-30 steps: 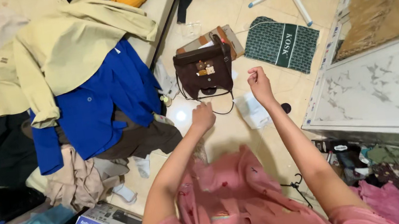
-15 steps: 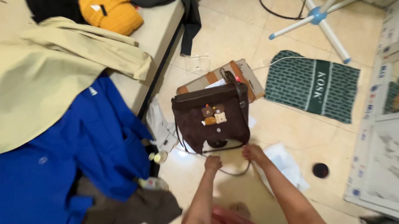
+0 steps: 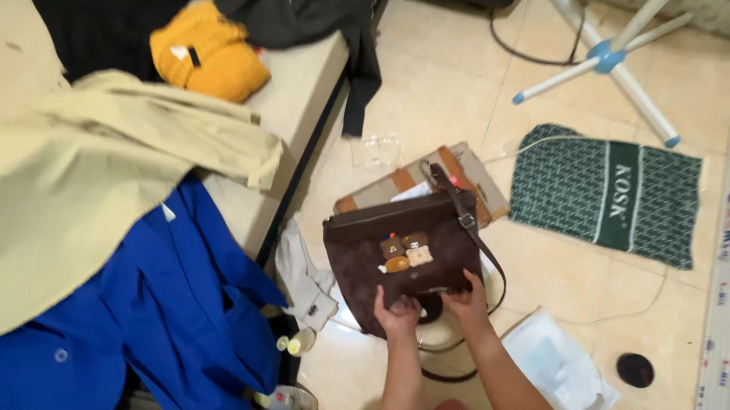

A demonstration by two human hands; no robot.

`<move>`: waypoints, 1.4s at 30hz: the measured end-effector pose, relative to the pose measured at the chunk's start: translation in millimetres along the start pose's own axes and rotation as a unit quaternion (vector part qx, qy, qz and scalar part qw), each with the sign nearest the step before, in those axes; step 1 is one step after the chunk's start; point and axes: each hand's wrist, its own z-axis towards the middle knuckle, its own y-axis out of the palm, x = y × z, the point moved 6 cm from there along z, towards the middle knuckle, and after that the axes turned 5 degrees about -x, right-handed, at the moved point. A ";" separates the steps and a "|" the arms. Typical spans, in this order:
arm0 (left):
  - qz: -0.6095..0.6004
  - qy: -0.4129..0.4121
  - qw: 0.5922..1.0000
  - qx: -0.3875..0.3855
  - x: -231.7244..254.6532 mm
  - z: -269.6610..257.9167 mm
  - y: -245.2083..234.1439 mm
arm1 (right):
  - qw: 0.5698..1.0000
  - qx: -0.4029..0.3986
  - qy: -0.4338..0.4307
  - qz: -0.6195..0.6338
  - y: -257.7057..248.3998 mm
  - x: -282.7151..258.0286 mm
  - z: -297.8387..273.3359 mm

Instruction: The person throws away trash, organizes cosmetics and accessories in a rotating organizer, attaches a clip to a shelf rack, and packs items into a handbag by hand.

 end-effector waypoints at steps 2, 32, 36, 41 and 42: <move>-0.101 0.096 0.988 -0.071 9.3 -21.9 30.6 | 0.996 -0.069 -0.013 -0.056 27.9 -5.8 -6.5; 0.886 0.383 0.205 0.163 -86.6 -696.5 280.3 | 0.367 -0.358 -0.420 -0.749 355.1 -5.5 -605.4; 0.893 0.376 0.162 0.187 -105.4 -762.7 218.6 | 0.400 -0.441 -0.361 -0.718 331.0 54.9 -665.5; 0.854 0.421 0.194 0.237 -91.9 -811.7 151.6 | 0.395 -0.455 -0.294 -0.742 294.3 117.0 -721.0; 0.819 0.468 0.164 0.288 -83.1 -826.9 143.7 | 0.360 -0.472 -0.320 -0.738 287.8 126.2 -738.6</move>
